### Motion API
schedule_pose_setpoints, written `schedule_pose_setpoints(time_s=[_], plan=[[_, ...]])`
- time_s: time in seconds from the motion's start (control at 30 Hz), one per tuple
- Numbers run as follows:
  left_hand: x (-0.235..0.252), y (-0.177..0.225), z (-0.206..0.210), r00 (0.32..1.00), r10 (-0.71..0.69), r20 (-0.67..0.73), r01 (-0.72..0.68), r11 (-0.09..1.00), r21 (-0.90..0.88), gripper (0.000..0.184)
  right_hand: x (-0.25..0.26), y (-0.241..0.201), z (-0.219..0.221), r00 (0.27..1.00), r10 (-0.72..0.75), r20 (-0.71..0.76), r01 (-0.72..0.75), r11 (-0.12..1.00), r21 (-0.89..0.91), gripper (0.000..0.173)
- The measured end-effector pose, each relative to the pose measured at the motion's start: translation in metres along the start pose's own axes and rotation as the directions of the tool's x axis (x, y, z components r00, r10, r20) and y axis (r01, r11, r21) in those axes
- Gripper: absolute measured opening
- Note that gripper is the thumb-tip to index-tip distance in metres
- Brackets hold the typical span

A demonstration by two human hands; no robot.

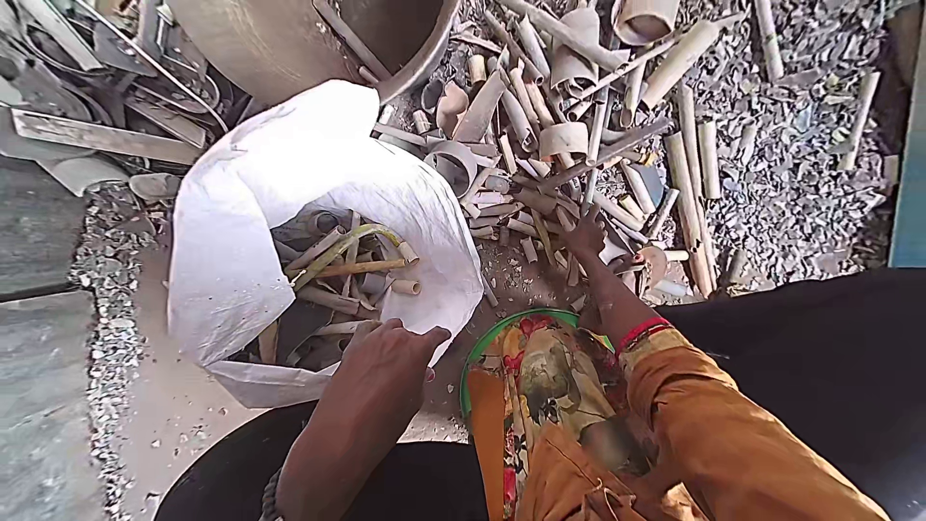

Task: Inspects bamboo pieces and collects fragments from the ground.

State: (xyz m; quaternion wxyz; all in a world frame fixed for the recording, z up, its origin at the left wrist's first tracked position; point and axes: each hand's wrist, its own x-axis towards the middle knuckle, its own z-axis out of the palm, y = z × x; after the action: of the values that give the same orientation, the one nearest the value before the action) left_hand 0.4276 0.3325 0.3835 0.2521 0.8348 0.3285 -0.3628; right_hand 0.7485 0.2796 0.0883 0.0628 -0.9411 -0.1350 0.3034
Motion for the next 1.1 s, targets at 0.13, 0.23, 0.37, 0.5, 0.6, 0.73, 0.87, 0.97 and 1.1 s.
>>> schedule_pose_setpoints(time_s=[0.13, 0.23, 0.37, 0.5, 0.6, 0.73, 0.87, 0.97, 1.1], plan=[[0.002, 0.009, -0.008, 0.997, -0.008, 0.071, 0.008, 1.000, -0.009, 0.040, 0.000, 0.006, 0.002, 0.998, -0.048, 0.030, 0.048, 0.999, 0.024, 0.104], [0.005, 0.018, -0.015, 0.986, -0.049, 0.157, 0.046, 0.999, 0.024, 0.043, -0.019, 0.015, -0.004, 0.985, -0.039, 0.166, 0.029, 0.998, 0.063, 0.089], [0.005, 0.022, -0.013, 0.993, -0.046, 0.104, 0.045, 0.999, 0.019, 0.054, -0.056, 0.037, -0.009, 0.947, -0.020, 0.320, -0.168, 0.819, 0.548, 0.079], [0.002, 0.026, -0.009, 0.991, -0.109, 0.073, 0.106, 0.993, 0.053, 0.053, -0.084, 0.034, -0.033, 0.940, -0.019, 0.341, -0.268, 0.579, 0.770, 0.068], [0.000, 0.029, -0.012, 0.981, -0.159, 0.108, 0.151, 0.986, 0.075, 0.039, -0.102, 0.004, -0.061, 0.936, -0.087, 0.341, -0.271, 0.440, 0.856, 0.045], [-0.003, 0.025, -0.007, 0.986, -0.136, 0.098, 0.132, 0.990, 0.042, 0.033, -0.139, -0.028, -0.090, 0.955, -0.196, 0.221, -0.167, 0.258, 0.951, 0.044], [-0.015, 0.026, -0.005, 0.987, -0.115, 0.108, 0.112, 0.993, 0.037, 0.026, -0.174, -0.067, -0.096, 0.986, -0.148, 0.076, -0.048, 0.183, 0.982, 0.061], [-0.022, 0.026, -0.002, 0.990, -0.090, 0.110, 0.085, 0.995, 0.050, 0.025, -0.213, -0.095, -0.069, 0.981, -0.192, 0.018, 0.012, 0.155, 0.988, 0.064], [-0.030, 0.023, -0.006, 0.992, -0.085, 0.092, 0.084, 0.996, 0.010, 0.024, -0.283, -0.113, -0.022, 0.655, -0.624, 0.426, -0.181, 0.417, 0.891, 0.044]])
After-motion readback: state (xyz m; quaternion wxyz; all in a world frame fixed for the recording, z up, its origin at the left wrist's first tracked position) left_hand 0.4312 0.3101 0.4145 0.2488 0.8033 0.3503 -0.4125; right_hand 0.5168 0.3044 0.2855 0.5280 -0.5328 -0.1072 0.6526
